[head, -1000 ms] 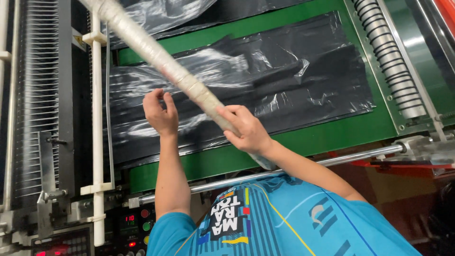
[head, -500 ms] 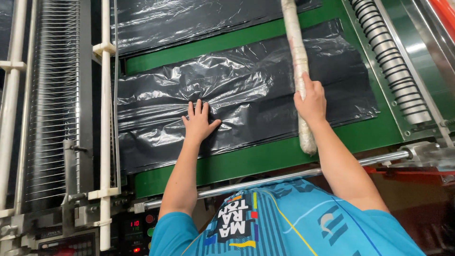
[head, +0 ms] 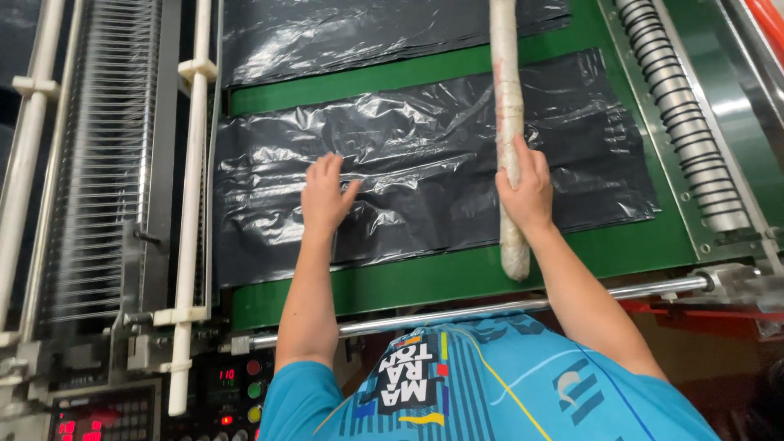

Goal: The person uses a long cylindrical tool to roll black plastic-wrapped items on a green conveyor belt. They repeatedly roll each item, then move it aside to process the next one. The items remain on the belt throughout the clip.

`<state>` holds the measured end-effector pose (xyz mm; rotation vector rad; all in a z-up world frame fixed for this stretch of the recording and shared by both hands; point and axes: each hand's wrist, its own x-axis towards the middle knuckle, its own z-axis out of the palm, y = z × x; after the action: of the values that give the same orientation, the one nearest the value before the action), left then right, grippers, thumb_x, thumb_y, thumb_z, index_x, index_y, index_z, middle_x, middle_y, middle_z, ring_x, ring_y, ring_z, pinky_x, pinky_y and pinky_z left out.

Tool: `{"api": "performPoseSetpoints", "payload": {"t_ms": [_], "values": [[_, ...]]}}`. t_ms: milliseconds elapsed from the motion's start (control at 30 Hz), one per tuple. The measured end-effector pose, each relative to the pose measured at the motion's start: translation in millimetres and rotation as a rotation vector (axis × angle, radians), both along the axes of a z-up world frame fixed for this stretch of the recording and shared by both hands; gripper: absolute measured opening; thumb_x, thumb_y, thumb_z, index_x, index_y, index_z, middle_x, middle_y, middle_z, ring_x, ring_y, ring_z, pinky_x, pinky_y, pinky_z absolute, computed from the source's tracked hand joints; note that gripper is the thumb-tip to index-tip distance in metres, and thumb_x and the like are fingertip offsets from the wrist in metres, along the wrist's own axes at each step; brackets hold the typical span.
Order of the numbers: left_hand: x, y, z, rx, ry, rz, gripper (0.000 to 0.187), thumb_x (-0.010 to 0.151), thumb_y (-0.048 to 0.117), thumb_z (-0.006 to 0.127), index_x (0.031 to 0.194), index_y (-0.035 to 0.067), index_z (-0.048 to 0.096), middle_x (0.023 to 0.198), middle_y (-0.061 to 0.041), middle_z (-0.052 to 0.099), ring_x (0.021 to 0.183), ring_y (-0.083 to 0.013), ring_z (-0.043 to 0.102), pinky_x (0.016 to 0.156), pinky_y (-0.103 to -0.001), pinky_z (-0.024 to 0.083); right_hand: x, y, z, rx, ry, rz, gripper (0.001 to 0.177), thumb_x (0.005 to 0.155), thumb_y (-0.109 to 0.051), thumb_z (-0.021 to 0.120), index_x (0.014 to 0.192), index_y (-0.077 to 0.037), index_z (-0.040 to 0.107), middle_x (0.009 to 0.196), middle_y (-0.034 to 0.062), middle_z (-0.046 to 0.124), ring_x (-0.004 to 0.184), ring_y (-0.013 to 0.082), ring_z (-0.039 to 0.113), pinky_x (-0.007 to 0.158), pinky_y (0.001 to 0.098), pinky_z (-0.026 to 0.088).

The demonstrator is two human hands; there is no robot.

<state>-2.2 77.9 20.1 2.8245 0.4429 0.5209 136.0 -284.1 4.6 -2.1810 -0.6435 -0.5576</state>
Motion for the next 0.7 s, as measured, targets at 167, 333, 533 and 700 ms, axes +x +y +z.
{"api": "performPoseSetpoints", "payload": {"t_ms": [167,333,533,700], "values": [[-19,33,27,0.075,-0.493,0.087,0.045,0.089,0.018,0.074,0.129,0.007,0.058,0.122,-0.011,0.058,0.118,-0.0304,0.054,0.1,-0.044,0.046,-47,38,34,0.129,-0.006,0.265,0.066,0.081,-0.016,0.069,0.145,-0.012,0.056,0.113,0.0165,0.056,0.101,0.0387,0.06,0.085,0.0466,0.05],[-27,50,31,0.109,-0.714,0.221,0.042,0.087,0.015,0.07,0.127,0.009,0.057,0.119,-0.005,0.058,0.116,-0.0271,0.055,0.103,-0.042,0.043,-78,66,28,0.182,-0.037,0.57,0.067,0.071,-0.017,0.073,0.137,-0.012,0.064,0.118,0.012,0.062,0.107,0.0307,0.063,0.092,0.0396,0.052],[-25,45,34,0.141,-0.752,0.248,0.039,0.088,0.013,0.065,0.126,0.008,0.058,0.122,-0.007,0.056,0.121,-0.0295,0.052,0.105,-0.044,0.04,-106,77,36,0.18,0.046,0.775,0.061,0.075,-0.015,0.071,0.136,-0.013,0.064,0.121,0.0133,0.066,0.106,0.0318,0.066,0.091,0.0411,0.054],[-24,35,38,0.053,-0.729,0.172,0.038,0.09,0.013,0.064,0.126,0.008,0.056,0.116,-0.01,0.057,0.106,-0.0316,0.059,0.097,-0.045,0.046,-107,72,40,0.204,0.043,0.799,0.06,0.077,-0.009,0.069,0.137,-0.009,0.063,0.118,0.0163,0.066,0.104,0.0352,0.066,0.089,0.0449,0.053]]}}
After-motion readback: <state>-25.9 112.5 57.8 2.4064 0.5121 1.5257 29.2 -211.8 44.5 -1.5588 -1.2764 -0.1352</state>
